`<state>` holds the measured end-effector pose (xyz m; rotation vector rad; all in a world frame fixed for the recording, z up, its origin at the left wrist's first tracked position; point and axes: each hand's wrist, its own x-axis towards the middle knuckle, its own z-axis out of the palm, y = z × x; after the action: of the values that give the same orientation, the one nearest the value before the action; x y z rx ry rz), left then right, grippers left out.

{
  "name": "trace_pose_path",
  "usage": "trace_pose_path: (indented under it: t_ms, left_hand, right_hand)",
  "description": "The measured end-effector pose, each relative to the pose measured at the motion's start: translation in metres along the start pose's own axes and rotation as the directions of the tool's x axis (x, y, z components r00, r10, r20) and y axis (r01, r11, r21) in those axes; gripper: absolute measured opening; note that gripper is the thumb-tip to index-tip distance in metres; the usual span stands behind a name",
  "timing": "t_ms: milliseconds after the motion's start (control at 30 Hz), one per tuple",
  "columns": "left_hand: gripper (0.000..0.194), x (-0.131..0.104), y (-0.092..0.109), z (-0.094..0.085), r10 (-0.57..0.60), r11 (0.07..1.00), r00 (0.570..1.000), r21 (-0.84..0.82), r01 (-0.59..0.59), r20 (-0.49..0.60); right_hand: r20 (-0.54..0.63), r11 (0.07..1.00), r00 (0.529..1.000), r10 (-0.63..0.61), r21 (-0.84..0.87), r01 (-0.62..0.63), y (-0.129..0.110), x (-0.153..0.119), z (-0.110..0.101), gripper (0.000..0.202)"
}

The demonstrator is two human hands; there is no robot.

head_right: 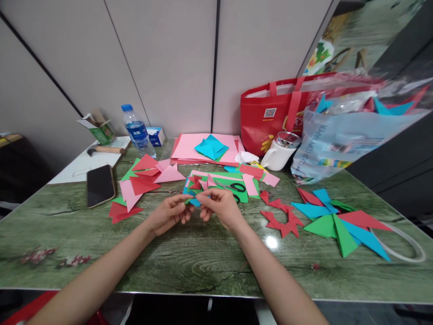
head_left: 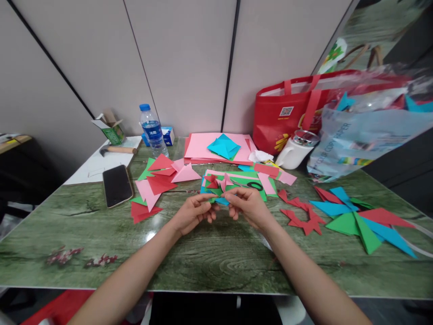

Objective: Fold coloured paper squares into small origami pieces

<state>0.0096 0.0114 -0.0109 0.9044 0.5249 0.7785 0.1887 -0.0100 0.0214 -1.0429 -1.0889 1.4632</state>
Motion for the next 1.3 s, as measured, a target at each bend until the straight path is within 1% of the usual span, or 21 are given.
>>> trace_pose_path:
  t_ms: [67, 133, 233, 300, 400, 500, 600, 667, 767, 833, 900, 933, 967, 1033, 1100, 1133, 1200, 1267, 1300]
  left_hand:
    - [0.035, 0.000, 0.000, 0.001, -0.017, 1.000, 1.000, 0.004, 0.017, 0.007]
    - [0.035, 0.000, 0.001, 0.002, -0.002, 0.999, 1.000, 0.048, 0.002, -0.006]
    - [0.036, 0.000, 0.003, 0.004, 0.087, 0.978, 0.993, 0.194, -0.071, -0.076]
    - [0.036, 0.000, 0.005, 0.006, 0.143, 0.944, 0.984, 0.315, -0.103, -0.108]
    - [0.031, -0.001, 0.007, 0.010, 0.196, 0.886, 0.974, 0.446, -0.128, -0.111]
    - [0.025, -0.002, 0.006, 0.014, 0.243, 0.868, 0.964, 0.468, -0.167, -0.106]
    - [0.021, -0.003, 0.005, 0.015, 0.251, 0.864, 0.964, 0.468, -0.182, -0.088]
    - [0.019, -0.003, 0.005, 0.015, 0.254, 0.858, 0.964, 0.479, -0.185, -0.083]
    - [0.020, -0.002, 0.003, 0.013, 0.285, 0.851, 0.953, 0.484, -0.203, -0.102]
    - [0.020, -0.002, 0.003, 0.012, 0.345, 0.834, 0.928, 0.500, -0.233, -0.142]
    - [0.020, -0.002, 0.002, 0.011, 0.400, 0.801, 0.900, 0.544, -0.250, -0.176]
    - [0.019, -0.002, 0.003, 0.011, 0.406, 0.789, 0.897, 0.563, -0.247, -0.175]
    - [0.019, -0.003, 0.003, 0.012, 0.393, 0.782, 0.906, 0.576, -0.239, -0.159]
    - [0.017, -0.003, 0.004, 0.012, 0.336, 0.786, 0.935, 0.579, -0.215, -0.108]
    - [0.017, -0.004, 0.004, 0.013, 0.298, 0.792, 0.951, 0.576, -0.200, -0.079]
    - [0.017, -0.004, 0.004, 0.013, 0.297, 0.790, 0.951, 0.580, -0.197, -0.081]
    - [0.020, -0.005, 0.003, 0.012, 0.334, 0.769, 0.936, 0.606, -0.205, -0.108]
    - [0.021, -0.005, 0.003, 0.010, 0.386, 0.725, 0.914, 0.653, -0.219, -0.122]
    - [0.020, -0.005, 0.003, 0.010, 0.401, 0.704, 0.909, 0.673, -0.227, -0.113]
  right_hand:
    - [-0.004, 1.000, 1.000, -0.002, 0.007, 0.002, 0.000, 0.000, 0.000, 0.029]
    - [0.001, 1.000, 1.000, -0.004, 0.003, 0.004, 0.001, 0.001, -0.001, 0.029]
    - [0.019, 0.998, 1.000, -0.007, -0.068, 0.009, 0.002, 0.003, -0.008, 0.027]
    - [0.064, 0.989, 0.998, 0.011, -0.147, -0.002, 0.002, 0.005, -0.014, 0.026]
    - [0.160, 0.962, 0.985, 0.065, -0.272, -0.019, 0.000, 0.006, -0.024, 0.024]
    - [0.230, 0.936, 0.972, 0.051, -0.350, 0.033, -0.005, 0.005, -0.031, 0.021]
    - [0.267, 0.918, 0.963, 0.025, -0.387, 0.083, -0.008, 0.002, -0.033, 0.020]
    - [0.261, 0.911, 0.965, 0.009, -0.401, 0.100, -0.008, 0.002, -0.032, 0.020]
    - [0.208, 0.904, 0.977, -0.050, -0.406, 0.133, -0.004, 0.002, -0.027, 0.020]
    - [0.171, 0.901, 0.980, -0.100, -0.402, 0.162, 0.000, 0.003, -0.024, 0.020]
    - [0.160, 0.896, 0.979, -0.127, -0.405, 0.183, 0.002, 0.004, -0.023, 0.021]
    - [0.166, 0.892, 0.978, -0.128, -0.411, 0.187, 0.002, 0.004, -0.023, 0.020]
    - [0.181, 0.887, 0.976, -0.121, -0.422, 0.188, 0.001, 0.004, -0.025, 0.020]
    - [0.229, 0.876, 0.969, -0.091, -0.445, 0.187, -0.002, 0.003, -0.028, 0.019]
    - [0.264, 0.869, 0.962, -0.073, -0.457, 0.191, -0.004, 0.002, -0.030, 0.019]
    - [0.264, 0.869, 0.961, -0.078, -0.454, 0.195, -0.004, 0.001, -0.030, 0.020]
    - [0.229, 0.876, 0.967, -0.112, -0.437, 0.206, -0.003, 0.001, -0.029, 0.019]
    - [0.192, 0.878, 0.970, -0.146, -0.428, 0.217, -0.002, 0.002, -0.027, 0.018]
    - [0.191, 0.875, 0.970, -0.150, -0.432, 0.220, -0.002, 0.002, -0.026, 0.017]
